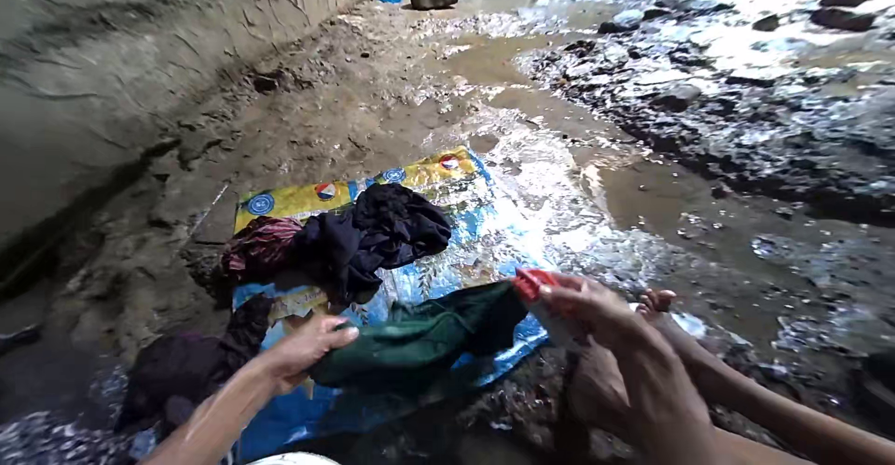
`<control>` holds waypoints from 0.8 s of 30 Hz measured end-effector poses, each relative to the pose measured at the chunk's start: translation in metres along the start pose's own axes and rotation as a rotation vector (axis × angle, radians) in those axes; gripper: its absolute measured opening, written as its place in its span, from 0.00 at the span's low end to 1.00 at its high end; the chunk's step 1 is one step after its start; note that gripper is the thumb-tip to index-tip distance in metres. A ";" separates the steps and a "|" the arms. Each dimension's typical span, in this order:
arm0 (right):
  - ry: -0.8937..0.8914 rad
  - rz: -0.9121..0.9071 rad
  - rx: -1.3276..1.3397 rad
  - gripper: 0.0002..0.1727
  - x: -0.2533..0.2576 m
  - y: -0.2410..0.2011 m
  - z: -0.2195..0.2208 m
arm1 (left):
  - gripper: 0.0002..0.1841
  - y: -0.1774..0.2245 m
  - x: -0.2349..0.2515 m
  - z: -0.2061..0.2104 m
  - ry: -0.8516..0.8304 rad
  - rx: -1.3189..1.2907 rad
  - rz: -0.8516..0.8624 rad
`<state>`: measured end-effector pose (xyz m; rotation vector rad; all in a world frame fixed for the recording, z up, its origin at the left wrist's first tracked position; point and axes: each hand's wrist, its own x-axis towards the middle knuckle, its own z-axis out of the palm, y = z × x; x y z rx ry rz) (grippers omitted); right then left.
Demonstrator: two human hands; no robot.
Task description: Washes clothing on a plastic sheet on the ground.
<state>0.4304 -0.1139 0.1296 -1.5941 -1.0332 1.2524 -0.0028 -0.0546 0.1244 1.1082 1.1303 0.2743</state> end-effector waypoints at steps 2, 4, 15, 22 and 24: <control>0.048 0.011 -0.145 0.10 0.004 -0.053 -0.006 | 0.15 0.006 -0.014 -0.009 0.131 -0.150 0.131; 0.035 0.007 -0.186 0.15 0.044 -0.069 -0.013 | 0.15 0.001 -0.019 -0.021 0.301 -0.246 0.153; -0.266 -0.465 -0.713 0.21 0.052 0.072 0.367 | 0.19 -0.136 0.048 -0.098 0.216 0.709 -0.292; 0.276 -0.338 -1.014 0.21 0.108 0.112 0.112 | 0.22 -0.162 0.048 -0.102 0.172 0.810 -0.424; 0.349 0.008 -1.009 0.29 0.118 0.100 0.054 | 0.23 -0.164 0.051 -0.101 0.182 0.839 -0.441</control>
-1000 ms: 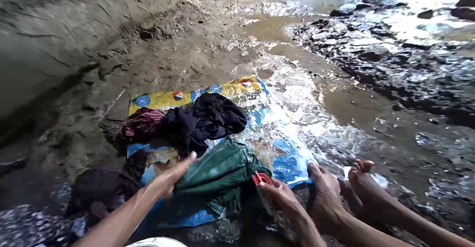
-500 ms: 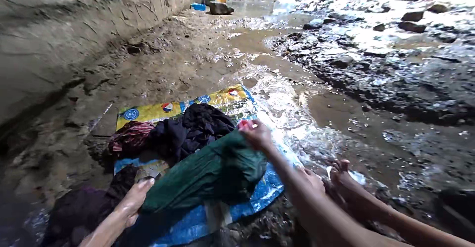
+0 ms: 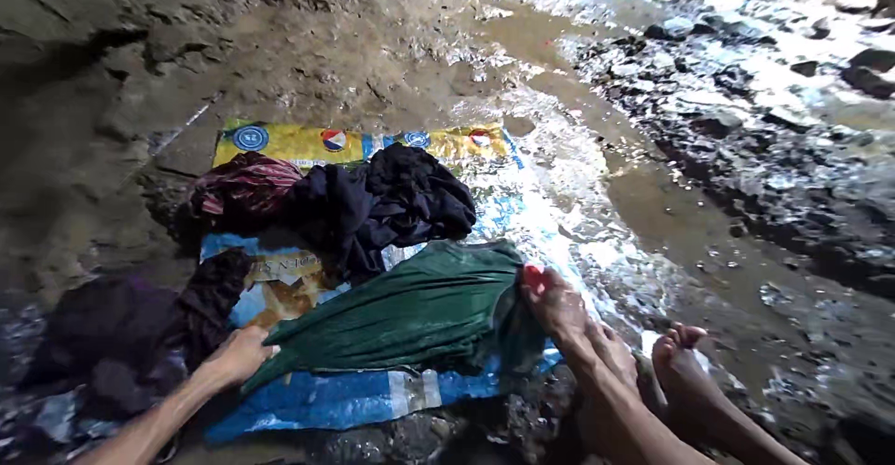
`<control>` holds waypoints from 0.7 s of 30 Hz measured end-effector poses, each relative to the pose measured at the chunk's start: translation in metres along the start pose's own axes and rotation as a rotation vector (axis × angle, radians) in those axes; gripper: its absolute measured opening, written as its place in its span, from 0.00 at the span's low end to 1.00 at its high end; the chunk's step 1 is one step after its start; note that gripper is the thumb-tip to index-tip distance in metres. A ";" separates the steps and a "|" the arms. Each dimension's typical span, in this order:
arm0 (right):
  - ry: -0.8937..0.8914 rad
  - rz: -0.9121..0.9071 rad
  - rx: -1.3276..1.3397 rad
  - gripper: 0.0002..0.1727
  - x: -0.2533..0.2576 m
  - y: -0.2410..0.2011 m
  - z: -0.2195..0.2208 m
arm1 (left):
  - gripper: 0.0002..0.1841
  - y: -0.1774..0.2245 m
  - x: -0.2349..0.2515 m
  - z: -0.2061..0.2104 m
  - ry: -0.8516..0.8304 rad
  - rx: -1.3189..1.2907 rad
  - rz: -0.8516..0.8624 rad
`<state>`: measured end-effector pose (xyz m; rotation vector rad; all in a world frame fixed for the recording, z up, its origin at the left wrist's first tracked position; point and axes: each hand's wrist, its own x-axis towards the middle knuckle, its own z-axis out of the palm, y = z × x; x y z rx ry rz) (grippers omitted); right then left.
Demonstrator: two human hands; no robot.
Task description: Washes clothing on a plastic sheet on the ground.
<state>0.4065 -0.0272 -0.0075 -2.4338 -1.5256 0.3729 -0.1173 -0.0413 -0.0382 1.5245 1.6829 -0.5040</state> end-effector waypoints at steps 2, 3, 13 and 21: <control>0.089 -0.057 0.068 0.28 -0.011 -0.021 0.005 | 0.24 0.001 0.004 0.001 0.021 -0.036 0.020; 0.159 -0.188 0.156 0.25 -0.031 -0.058 0.021 | 0.24 0.001 0.004 0.002 0.042 -0.088 0.057; -0.083 -0.338 0.125 0.23 0.019 -0.080 0.043 | 0.17 -0.041 -0.010 0.019 0.132 -0.326 -0.038; -0.187 -0.418 0.349 0.23 -0.057 -0.229 0.068 | 0.22 -0.032 0.009 0.011 0.125 -0.161 0.050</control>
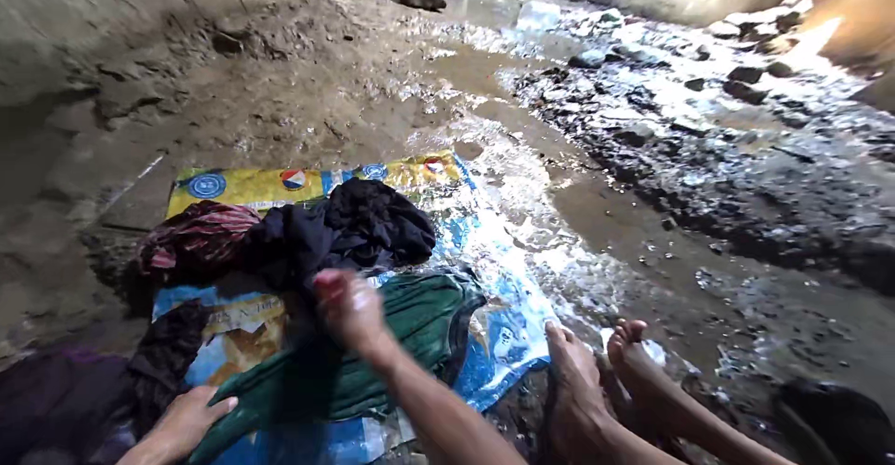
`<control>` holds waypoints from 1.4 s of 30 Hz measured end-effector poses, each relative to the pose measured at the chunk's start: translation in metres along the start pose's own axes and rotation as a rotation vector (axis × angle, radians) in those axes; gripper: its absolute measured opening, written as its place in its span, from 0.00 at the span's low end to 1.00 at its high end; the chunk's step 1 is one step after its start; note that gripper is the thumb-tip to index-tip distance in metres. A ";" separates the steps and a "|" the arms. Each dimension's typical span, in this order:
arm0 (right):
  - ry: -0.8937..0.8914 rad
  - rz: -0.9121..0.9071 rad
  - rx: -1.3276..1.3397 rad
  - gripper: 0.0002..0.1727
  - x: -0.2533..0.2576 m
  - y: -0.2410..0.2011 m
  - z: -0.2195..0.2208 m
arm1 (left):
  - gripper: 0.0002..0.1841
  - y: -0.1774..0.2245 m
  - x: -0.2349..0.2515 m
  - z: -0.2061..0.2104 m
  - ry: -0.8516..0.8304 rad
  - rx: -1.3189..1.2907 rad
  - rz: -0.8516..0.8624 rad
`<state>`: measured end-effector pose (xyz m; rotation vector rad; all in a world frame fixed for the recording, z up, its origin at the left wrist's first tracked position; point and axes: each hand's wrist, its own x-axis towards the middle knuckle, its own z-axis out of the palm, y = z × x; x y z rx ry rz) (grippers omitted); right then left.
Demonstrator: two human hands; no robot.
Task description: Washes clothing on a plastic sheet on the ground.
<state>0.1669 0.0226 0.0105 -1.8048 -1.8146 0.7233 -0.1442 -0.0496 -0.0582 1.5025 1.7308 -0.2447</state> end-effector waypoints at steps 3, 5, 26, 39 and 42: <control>-0.197 -0.095 -0.071 0.21 -0.011 0.017 0.004 | 0.19 -0.001 -0.008 -0.004 0.015 0.051 0.009; -0.022 -0.035 -0.135 0.22 -0.008 0.102 -0.056 | 0.18 -0.001 -0.016 -0.003 0.028 0.066 -0.011; 0.008 0.601 0.896 0.15 -0.151 0.125 -0.119 | 0.26 0.072 -0.121 -0.072 -0.095 -0.758 0.431; -0.072 0.052 -0.010 0.32 -0.027 -0.001 0.020 | 0.27 0.042 -0.016 -0.007 0.057 -0.313 0.078; -0.240 -0.177 -0.063 0.24 -0.055 -0.045 0.078 | 0.27 0.025 -0.013 -0.004 0.052 -0.075 0.052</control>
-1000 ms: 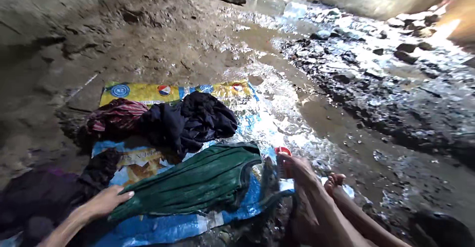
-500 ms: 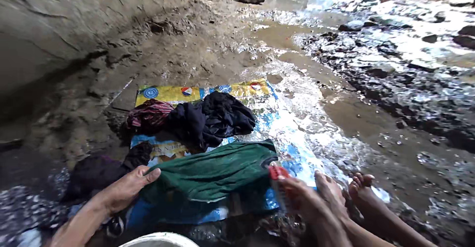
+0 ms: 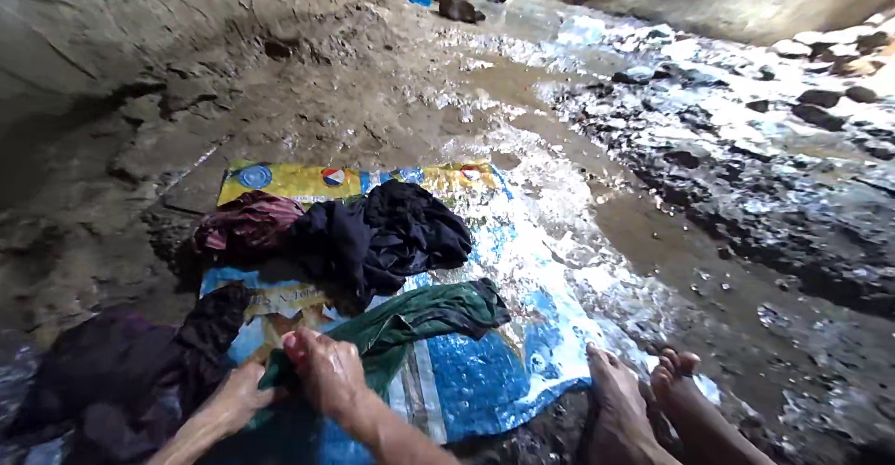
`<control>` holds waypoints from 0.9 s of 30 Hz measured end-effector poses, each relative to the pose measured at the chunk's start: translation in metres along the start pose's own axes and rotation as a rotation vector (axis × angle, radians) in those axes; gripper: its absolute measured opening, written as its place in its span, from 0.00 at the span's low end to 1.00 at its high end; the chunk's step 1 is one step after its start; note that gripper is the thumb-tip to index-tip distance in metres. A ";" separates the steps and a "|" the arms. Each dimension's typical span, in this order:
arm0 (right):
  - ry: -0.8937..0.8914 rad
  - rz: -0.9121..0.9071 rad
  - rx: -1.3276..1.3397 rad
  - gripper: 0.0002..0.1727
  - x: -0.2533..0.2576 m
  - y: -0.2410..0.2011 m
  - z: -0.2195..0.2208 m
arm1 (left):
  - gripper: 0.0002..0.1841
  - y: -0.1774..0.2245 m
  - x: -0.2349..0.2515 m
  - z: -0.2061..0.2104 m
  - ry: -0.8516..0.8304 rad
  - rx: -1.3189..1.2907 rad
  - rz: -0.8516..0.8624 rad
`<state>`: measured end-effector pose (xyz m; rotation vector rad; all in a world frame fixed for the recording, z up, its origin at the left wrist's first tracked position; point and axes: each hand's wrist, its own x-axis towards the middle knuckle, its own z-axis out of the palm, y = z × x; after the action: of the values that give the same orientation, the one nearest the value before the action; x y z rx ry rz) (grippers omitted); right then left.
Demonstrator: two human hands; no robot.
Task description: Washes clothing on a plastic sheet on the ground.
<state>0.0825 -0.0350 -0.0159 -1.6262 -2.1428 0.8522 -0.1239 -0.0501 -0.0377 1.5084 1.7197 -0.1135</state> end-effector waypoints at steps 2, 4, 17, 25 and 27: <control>0.043 0.045 -0.061 0.22 -0.008 0.045 -0.028 | 0.29 -0.012 -0.002 -0.003 -0.023 0.083 -0.085; 0.173 0.115 -0.161 0.23 -0.026 0.123 -0.088 | 0.29 -0.010 -0.004 -0.002 -0.048 0.144 -0.155; 0.073 0.073 0.067 0.21 0.000 0.025 -0.027 | 0.33 -0.019 0.010 -0.013 -0.030 0.323 -0.055; 0.286 0.733 -0.186 0.30 -0.098 0.264 -0.235 | 0.29 -0.027 0.004 -0.024 -0.090 0.132 -0.016; 0.361 0.697 -0.092 0.32 -0.114 0.262 -0.231 | 0.27 -0.012 -0.008 -0.040 -0.025 -0.049 0.061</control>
<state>0.4492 -0.0359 0.0096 -2.4082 -1.3889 0.5617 -0.1551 -0.0371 -0.0118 1.5160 1.6438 -0.0580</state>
